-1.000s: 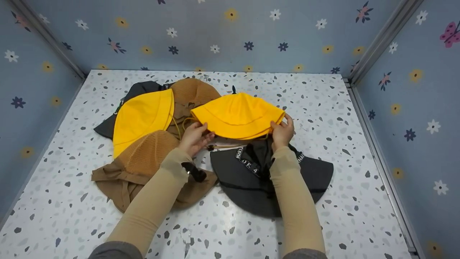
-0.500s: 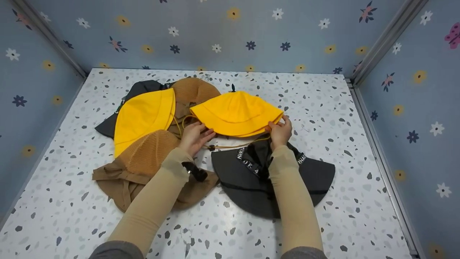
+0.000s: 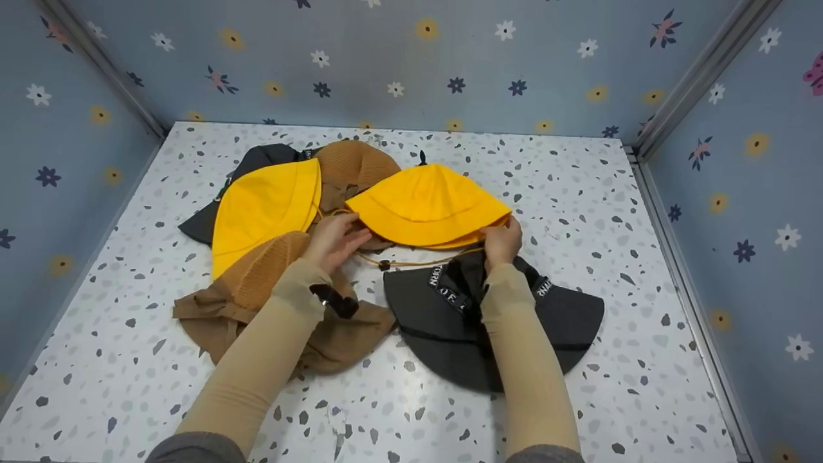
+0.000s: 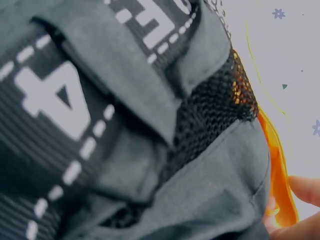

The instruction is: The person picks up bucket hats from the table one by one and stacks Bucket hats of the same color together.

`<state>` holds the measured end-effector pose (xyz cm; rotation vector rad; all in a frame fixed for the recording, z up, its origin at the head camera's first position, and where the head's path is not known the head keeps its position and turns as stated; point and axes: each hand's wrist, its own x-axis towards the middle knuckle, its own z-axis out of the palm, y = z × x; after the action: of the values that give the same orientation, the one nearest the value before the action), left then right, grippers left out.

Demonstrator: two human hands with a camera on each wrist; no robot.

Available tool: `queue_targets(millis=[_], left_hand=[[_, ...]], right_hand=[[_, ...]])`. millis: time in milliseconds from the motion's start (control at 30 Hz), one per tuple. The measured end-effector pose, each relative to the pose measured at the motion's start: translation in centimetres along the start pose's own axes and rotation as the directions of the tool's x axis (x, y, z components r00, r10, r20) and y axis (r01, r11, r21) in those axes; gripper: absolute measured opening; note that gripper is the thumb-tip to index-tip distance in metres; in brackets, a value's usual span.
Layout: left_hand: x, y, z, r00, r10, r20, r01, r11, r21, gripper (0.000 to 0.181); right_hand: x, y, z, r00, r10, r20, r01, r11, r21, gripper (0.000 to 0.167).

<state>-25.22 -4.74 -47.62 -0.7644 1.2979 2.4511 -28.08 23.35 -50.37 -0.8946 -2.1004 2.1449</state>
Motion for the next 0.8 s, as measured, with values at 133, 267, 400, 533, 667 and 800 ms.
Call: queue_targets(millis=[133,267,400,533,667,800], left_hand=[[-0.5,1.3,-1.1,1.0,0.01,0.002,-0.01,0.999,0.051,0.062],[-1.0,2.7,-2.3,0.999,0.046,-0.001,-0.046,0.996,0.082,0.052],[-1.0,4.3,-3.3,0.994,0.1,-0.034,-0.096,0.99,0.103,0.047],[-0.7,6.4,-5.3,0.978,0.168,-0.124,-0.151,0.979,0.134,0.045],[-0.4,8.3,-8.3,0.931,0.243,-0.271,-0.194,0.961,0.196,0.042],[-0.2,9.1,-10.8,0.882,0.275,-0.383,-0.152,0.934,0.322,0.044]], right_hand=[[-0.3,0.2,0.0,1.0,-0.018,-0.017,0.017,1.0,-0.017,0.071],[-0.7,0.2,-0.1,1.0,-0.025,-0.016,0.025,1.0,0.003,0.072],[-1.0,0.4,-0.4,0.997,-0.076,-0.033,0.078,0.995,0.06,0.065],[-1.7,0.7,-0.4,0.989,-0.14,-0.043,0.144,0.982,0.12,0.055],[-2.6,1.1,0.0,0.98,-0.197,-0.008,0.195,0.968,0.159,0.052],[-3.7,1.4,0.4,0.974,-0.226,0.026,0.218,0.961,0.172,0.053]])
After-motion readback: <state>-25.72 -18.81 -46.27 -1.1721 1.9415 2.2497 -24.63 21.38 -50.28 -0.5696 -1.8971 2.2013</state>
